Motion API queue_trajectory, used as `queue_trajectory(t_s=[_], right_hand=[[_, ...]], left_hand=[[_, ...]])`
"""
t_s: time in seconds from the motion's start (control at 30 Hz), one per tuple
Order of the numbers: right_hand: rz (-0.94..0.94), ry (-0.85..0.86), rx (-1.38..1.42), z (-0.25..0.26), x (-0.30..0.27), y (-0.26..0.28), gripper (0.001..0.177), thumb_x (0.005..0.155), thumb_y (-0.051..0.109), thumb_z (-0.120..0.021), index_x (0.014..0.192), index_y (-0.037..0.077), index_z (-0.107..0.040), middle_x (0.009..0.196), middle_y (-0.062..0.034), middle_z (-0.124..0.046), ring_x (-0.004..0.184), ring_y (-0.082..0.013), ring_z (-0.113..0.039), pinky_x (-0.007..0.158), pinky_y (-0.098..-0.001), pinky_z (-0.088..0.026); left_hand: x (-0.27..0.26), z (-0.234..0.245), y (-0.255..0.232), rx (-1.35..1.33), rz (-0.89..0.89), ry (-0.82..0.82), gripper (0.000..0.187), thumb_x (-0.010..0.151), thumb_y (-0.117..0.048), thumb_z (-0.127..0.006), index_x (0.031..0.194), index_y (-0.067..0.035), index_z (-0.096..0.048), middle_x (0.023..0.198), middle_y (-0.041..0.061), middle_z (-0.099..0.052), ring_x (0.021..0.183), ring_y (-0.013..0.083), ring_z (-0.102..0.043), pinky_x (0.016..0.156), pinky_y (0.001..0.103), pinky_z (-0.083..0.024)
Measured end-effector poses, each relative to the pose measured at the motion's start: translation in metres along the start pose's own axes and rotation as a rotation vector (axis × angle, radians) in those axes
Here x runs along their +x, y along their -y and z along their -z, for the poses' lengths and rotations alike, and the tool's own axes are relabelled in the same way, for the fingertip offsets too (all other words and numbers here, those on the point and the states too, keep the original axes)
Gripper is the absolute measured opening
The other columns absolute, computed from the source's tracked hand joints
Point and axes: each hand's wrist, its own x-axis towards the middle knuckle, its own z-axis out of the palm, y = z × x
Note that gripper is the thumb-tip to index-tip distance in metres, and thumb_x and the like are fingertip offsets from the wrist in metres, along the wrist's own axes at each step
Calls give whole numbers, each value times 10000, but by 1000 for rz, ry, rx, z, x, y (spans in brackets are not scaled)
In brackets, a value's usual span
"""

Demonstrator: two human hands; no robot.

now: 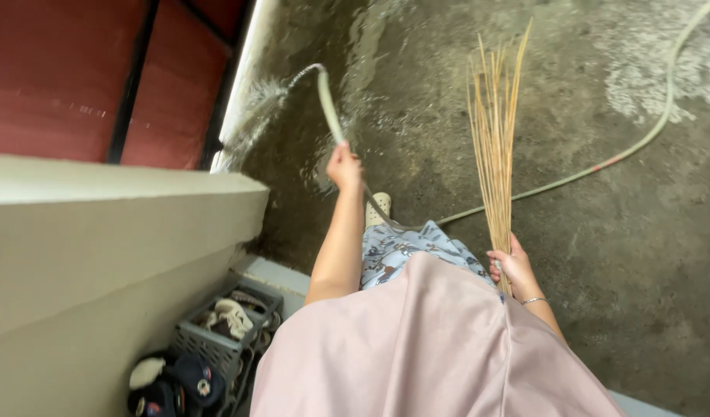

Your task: Clean a broom using a water hose.

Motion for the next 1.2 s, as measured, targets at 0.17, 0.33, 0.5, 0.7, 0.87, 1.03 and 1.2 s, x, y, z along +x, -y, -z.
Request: queue_trajectory(t_s=[0.17, 0.33, 0.5, 0.7, 0.87, 1.03, 1.2], right_hand=[[55, -92, 142, 5, 5, -19, 600, 903, -10, -565, 1432, 231, -419, 633, -32, -447, 433, -130, -414, 368, -300, -344], [127, -237, 317, 18, 19, -51, 481, 910, 14, -574, 1346, 172, -444, 663, -55, -472, 449, -144, -450, 369, -312, -379], [176, -384, 431, 37, 31, -99, 345, 908, 16, -558, 1209, 123, -429, 702, -88, -502, 461, -174, -493, 363, -337, -411], [75, -543, 394, 38, 62, -151, 365, 906, 16, -556, 1222, 104, -395, 753, -117, -567, 540, -231, -566, 432, -391, -483], [-51, -368, 421, 41, 119, -218, 235, 919, 70, -556, 1117, -55, -541, 789, -160, -627, 608, -301, -629, 504, -443, -525], [-29, -254, 296, 52, 103, -201, 319, 895, 94, -637, 1115, -137, -654, 882, -210, -698, 713, -300, -670, 605, -428, -543], [408, -558, 114, 98, 110, -138, 654, 1020, 330, -639, 1548, 90, -336, 1454, -238, -556, 1265, -331, -630, 993, -444, -536]], left_hand=[[-77, -92, 53, 150, 46, 453, 236, 997, -294, -684, 988, -68, -750, 619, -9, -535, 443, 70, -456, 391, 255, -350], [-153, -132, 85, 326, 158, 784, 263, 985, -332, -682, 975, -79, -751, 619, -20, -531, 432, 73, -448, 387, 260, -348], [-178, -125, 120, 459, 194, 932, 283, 976, -348, -697, 985, -71, -756, 624, -15, -528, 431, 79, -445, 383, 266, -348], [-200, -110, 135, 493, 289, 996, 267, 972, -333, -709, 990, -67, -736, 615, -14, -521, 424, 79, -419, 378, 262, -311], [-228, -106, 127, 474, 340, 1051, 239, 973, -290, -706, 1016, -58, -744, 606, -5, -512, 431, 86, -426, 394, 258, -310], [-248, -100, 132, 515, 401, 1125, 259, 981, -286, -652, 1054, -59, -752, 632, 18, -534, 449, 108, -464, 418, 266, -351], [-259, -89, 155, 559, 540, 1201, 328, 1005, -299, -573, 1122, -33, -726, 710, 71, -610, 527, 153, -552, 482, 296, -449]])
